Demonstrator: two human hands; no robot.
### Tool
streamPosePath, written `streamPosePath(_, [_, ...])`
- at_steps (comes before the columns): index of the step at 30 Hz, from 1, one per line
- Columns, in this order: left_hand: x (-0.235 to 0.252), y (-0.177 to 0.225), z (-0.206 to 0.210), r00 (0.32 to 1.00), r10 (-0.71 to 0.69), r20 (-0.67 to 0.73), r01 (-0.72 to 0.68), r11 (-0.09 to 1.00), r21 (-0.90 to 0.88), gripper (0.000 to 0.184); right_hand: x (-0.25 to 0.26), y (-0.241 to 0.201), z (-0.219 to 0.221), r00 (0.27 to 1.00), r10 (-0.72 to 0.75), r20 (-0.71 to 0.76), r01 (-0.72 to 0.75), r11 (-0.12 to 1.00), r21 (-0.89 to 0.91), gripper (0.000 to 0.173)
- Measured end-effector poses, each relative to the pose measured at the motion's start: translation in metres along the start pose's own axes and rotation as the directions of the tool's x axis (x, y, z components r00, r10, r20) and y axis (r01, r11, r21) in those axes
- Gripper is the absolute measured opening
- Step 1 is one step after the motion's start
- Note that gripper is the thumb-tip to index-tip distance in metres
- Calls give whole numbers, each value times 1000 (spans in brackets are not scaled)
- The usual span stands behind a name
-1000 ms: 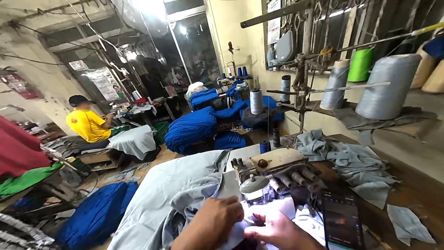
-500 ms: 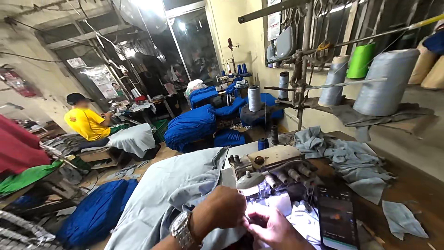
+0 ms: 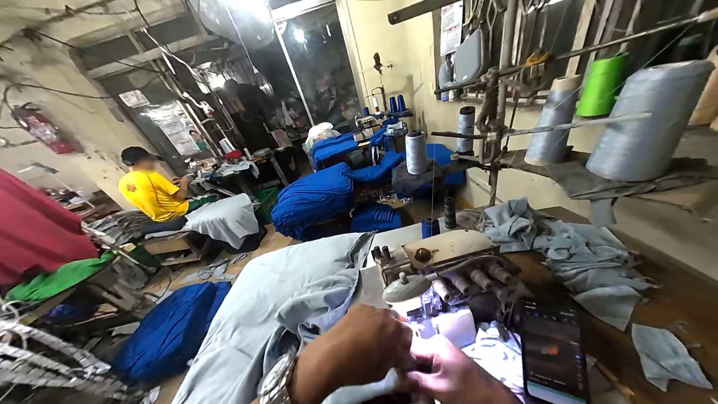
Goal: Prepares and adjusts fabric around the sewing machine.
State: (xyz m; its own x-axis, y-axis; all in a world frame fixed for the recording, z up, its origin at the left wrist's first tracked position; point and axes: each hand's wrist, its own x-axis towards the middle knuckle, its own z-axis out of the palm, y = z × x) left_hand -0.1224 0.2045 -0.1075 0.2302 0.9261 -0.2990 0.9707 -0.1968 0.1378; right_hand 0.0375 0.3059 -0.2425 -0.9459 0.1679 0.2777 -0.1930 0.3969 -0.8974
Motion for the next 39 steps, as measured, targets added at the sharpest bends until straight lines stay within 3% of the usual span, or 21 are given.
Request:
streamPosePath(2, [-6, -1, 11, 982, 52, -182, -59, 998, -38, 17, -19, 2, 14, 989, 139, -48, -131, 980, 152, 32])
streamPosePath(4, [-1, -3, 30, 948, 131, -290, -159, 985, -72, 16, -30, 2, 29, 964, 246, -99, -200, 921, 335, 26])
streamPosePath(7, [10, 0, 49, 957, 198, -210, -220, 972, -86, 18, -31, -6, 36, 954, 243, -176, -171, 922, 347, 20])
streamPosePath(10, [13, -15, 56, 932, 264, -247, -252, 964, 79, 32, -35, 0, 39, 959, 206, -196, -163, 963, 215, 30])
streamPosePath(14, [14, -27, 53, 909, 326, -259, -275, 937, 215, 49, -36, 8, 47, 951, 195, -241, -134, 960, 246, 24])
streamPosePath(20, [11, -24, 32, 959, 246, -138, -209, 948, 239, 62, -19, 18, 33, 968, 93, -234, -56, 986, 160, 32])
streamPosePath(24, [8, -17, 19, 993, 122, 0, -118, 958, 263, 65, -17, 21, 30, 970, 66, -233, -35, 990, 136, 34])
streamPosePath(29, [8, -8, 11, 993, 79, 87, -98, 967, 236, 61, -17, 22, 30, 969, 61, -237, -24, 987, 157, 26])
streamPosePath(39, [1, -16, 22, 992, 128, -17, -120, 964, 236, 55, -16, 24, 36, 923, 97, -373, -16, 976, 216, 27])
